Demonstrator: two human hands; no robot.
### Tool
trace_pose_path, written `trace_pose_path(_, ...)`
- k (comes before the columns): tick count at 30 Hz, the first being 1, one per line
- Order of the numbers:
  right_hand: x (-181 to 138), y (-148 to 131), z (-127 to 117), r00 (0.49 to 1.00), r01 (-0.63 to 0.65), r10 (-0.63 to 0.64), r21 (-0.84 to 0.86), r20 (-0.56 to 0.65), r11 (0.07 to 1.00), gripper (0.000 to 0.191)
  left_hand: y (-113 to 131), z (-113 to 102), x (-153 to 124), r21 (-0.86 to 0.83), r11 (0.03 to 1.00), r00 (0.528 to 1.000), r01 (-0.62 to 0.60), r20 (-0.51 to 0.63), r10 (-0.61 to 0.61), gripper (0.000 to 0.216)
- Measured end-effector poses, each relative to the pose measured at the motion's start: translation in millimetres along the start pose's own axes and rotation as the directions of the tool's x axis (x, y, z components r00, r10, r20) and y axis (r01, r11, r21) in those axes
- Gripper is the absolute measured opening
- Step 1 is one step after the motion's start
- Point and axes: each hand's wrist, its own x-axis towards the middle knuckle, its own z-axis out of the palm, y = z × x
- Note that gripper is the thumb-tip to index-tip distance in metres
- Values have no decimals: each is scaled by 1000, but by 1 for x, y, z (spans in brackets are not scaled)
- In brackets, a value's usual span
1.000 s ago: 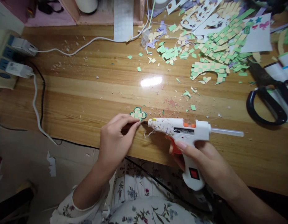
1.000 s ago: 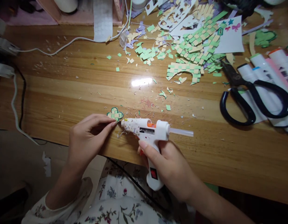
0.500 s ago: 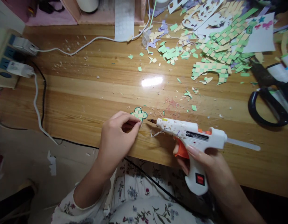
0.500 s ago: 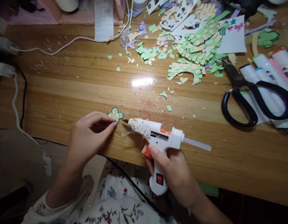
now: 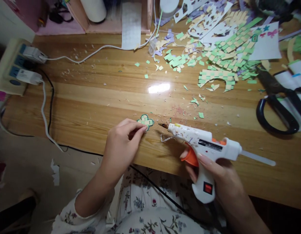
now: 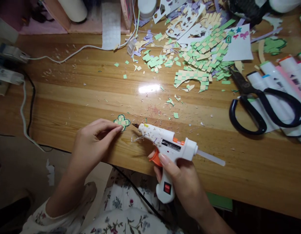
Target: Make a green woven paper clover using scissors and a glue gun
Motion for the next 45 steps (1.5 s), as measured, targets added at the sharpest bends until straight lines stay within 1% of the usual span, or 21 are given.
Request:
trace_pose_path(3,1,6,-4,999,37,-37,10,6,999,31,-4,-7,-2,-50,998,999,41,25,-40,16)
trace_pose_path(7,5,14,-9,996,83,-83,21,33,996,30,-9,-6,-11,-95,994,997,46,-50,-51,8)
trace_pose_path(10,6,13,-7,994,98,-99,32,45,995,30,-10,2,-18,-38,999,996,14,-84,-18,4)
trace_pose_path(13,4,9,-3,996,88,-88,23,9,996,30,-7,11,-21,27,999,995,-24,-100,26,3)
trace_pose_path(15,4,9,-2,997,81,-81,32,14,996,31,-6,14,-21,50,998,993,-30,-112,35,6)
trace_pose_path(17,6,11,-3,996,80,-82,49,46,996,31,-6,16,-22,67,997,994,-25,-103,32,6)
trace_pose_path(22,7,14,-3,997,71,-73,62,37,996,30,-5,17,-29,73,996,998,-55,-24,57,6)
trace_pose_path(25,1,7,0,999,35,-34,100,-10,994,32,-1,16,-36,-30,993,990,-112,88,114,7)
trace_pose_path(27,-3,4,2,1000,26,-26,168,-2,986,33,3,14,-42,-138,982,979,-125,142,145,11)
trace_pose_path(28,-4,4,3,999,39,-44,203,16,978,33,6,12,-44,-189,975,976,-120,160,151,15)
trace_pose_path(30,-3,9,6,989,117,-134,234,59,965,32,12,6,-48,-257,961,967,-103,199,156,21)
trace_pose_path(32,-1,15,10,958,246,-267,183,103,952,28,18,1,-51,-279,952,945,-127,258,202,21)
trace_pose_path(33,1,18,14,934,316,-333,135,132,939,28,21,-1,-53,-264,951,933,-163,271,235,25)
trace_pose_path(35,5,16,23,881,427,-421,23,216,904,31,24,-2,-54,-182,949,930,-258,221,295,35)
trace_pose_path(37,9,4,32,825,510,-459,-86,329,856,36,21,-2,-55,-57,947,942,-318,99,322,34)
trace_pose_path(38,11,-4,35,790,557,-471,-138,392,819,38,18,-3,-55,1,947,947,-320,32,320,30)
trace_pose_path(40,20,-23,39,724,647,-452,-285,522,707,36,6,-9,-53,98,953,951,-285,-93,294,25)
trace_pose_path(41,26,-32,39,701,688,-456,-353,548,634,34,-2,-14,-52,146,957,951,-249,-152,270,22)
trace_pose_path(42,34,-39,40,690,712,-452,-418,566,564,32,-11,-21,-49,202,958,948,-204,-205,245,21)
trace_pose_path(44,53,-51,41,685,728,-484,-526,545,440,23,-32,-39,-41,323,941,938,-102,-283,199,22)
trace_pose_path(45,64,-54,43,695,714,-493,-582,523,389,19,-42,-49,-36,390,918,931,-64,-307,196,23)
